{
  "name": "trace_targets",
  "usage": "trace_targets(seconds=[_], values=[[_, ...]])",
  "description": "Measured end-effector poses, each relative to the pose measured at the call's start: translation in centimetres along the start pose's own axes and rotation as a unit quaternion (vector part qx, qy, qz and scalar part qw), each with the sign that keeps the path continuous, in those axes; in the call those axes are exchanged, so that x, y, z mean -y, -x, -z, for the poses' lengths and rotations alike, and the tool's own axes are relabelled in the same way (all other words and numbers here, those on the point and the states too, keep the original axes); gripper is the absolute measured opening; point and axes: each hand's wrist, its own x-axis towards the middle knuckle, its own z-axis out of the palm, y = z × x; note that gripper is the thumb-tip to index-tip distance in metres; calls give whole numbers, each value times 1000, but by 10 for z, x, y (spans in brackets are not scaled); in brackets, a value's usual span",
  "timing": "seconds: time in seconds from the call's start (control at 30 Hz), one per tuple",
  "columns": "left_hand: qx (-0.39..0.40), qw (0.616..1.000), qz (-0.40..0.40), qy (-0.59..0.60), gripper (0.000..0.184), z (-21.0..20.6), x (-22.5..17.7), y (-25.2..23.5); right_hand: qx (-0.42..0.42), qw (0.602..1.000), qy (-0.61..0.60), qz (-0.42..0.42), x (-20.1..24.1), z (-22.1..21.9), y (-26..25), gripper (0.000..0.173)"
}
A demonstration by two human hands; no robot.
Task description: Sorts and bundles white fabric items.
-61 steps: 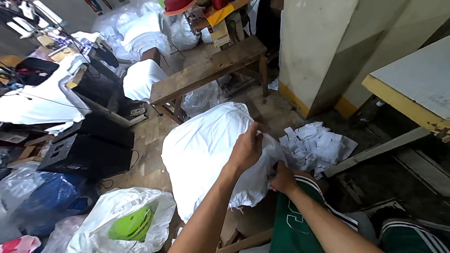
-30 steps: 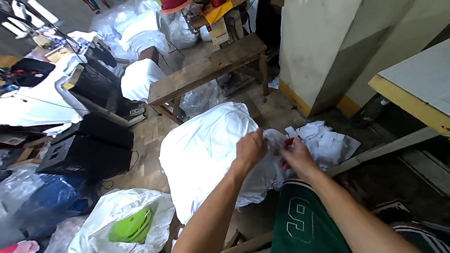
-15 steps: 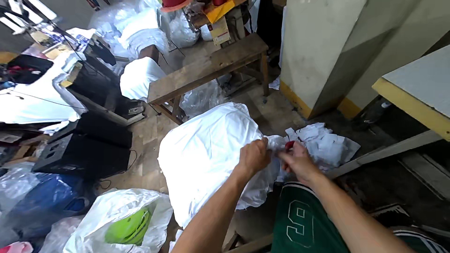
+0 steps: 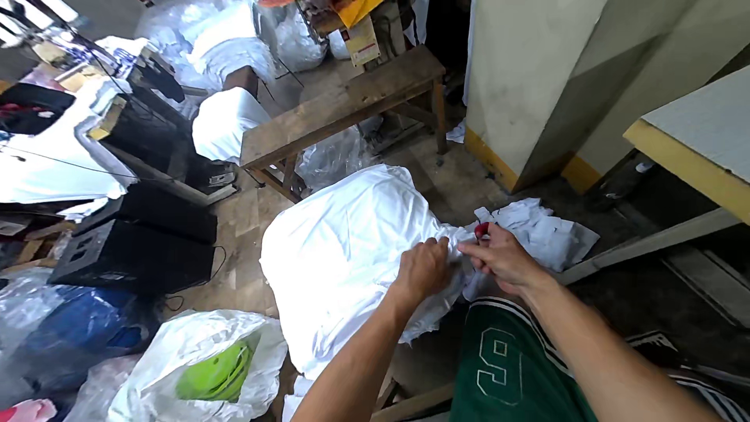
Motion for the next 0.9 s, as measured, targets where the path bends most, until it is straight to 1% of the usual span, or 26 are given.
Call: trace_targets(seconds=[0.03,0.07,0.1,0.13,0.17,0.2,0.23,0.27,0.3,0.33,0.37,0.43,0.47,0.5,0.53,0.57,0.6,0.63,0.67,0.7,0.77,0.8,0.83,0.87,0.9], values=[[-20,1000,22,6,43,6,1,-6,-15,1000,-11,6,-5,-11,0,32],[-41,998,41,14,36,14,4,-11,-30,999,12,-1,-16,-19,0,34],[-58,997,56,21,32,24,7,-14,-27,998,62,-19,-32,-23,2,40],[-70,995,64,31,32,33,11,-16,-4,991,127,-53,-51,-27,5,48],[-79,994,66,42,32,40,15,-17,36,975,200,-90,-67,-31,9,52],[-83,993,63,53,32,44,20,-19,63,953,271,-117,-77,-36,12,50],[-82,993,54,65,32,47,25,-22,72,935,322,-130,-80,-39,13,47],[-77,993,42,80,31,48,30,-23,70,926,346,-134,-76,-39,14,46],[-64,993,27,94,32,48,36,-21,62,930,337,-129,-68,-36,15,47],[-46,993,9,105,35,47,39,-18,50,945,302,-116,-56,-28,15,48],[-22,995,-6,102,43,44,40,-12,36,965,243,-96,-44,-18,13,48],[23,999,-14,39,67,27,26,0,24,995,83,-47,-22,-4,7,36],[20,1000,-18,6,66,16,17,4,24,999,23,-25,-15,-3,4,32],[12,1000,-15,-12,55,9,13,2,24,1000,0,-6,-13,-7,2,31],[-1,1000,-3,-14,44,8,13,-2,19,1000,8,5,-18,-13,1,31],[-15,1000,12,-4,37,13,15,-8,7,999,39,6,-30,-19,1,34],[-22,999,26,7,34,22,17,-11,-1,996,88,-9,-44,-23,2,42],[-29,999,35,19,34,30,20,-13,7,988,148,-48,-59,-28,4,49],[-35,998,41,33,33,38,23,-14,26,972,213,-91,-72,-33,6,52],[-45,997,40,46,30,44,26,-14,44,953,274,-120,-82,-39,7,52],[-66,995,26,67,27,51,37,-14,52,925,353,-130,-86,-47,5,47],[-74,994,16,76,26,52,43,-13,55,920,366,-127,-80,-46,4,47],[-76,994,7,82,27,49,48,-11,54,925,357,-118,-72,-40,3,47],[-76,994,0,83,32,44,50,-7,46,942,316,-101,-62,-30,2,47],[-70,995,-6,76,43,39,47,-3,34,966,244,-78,-50,-19,0,46]])
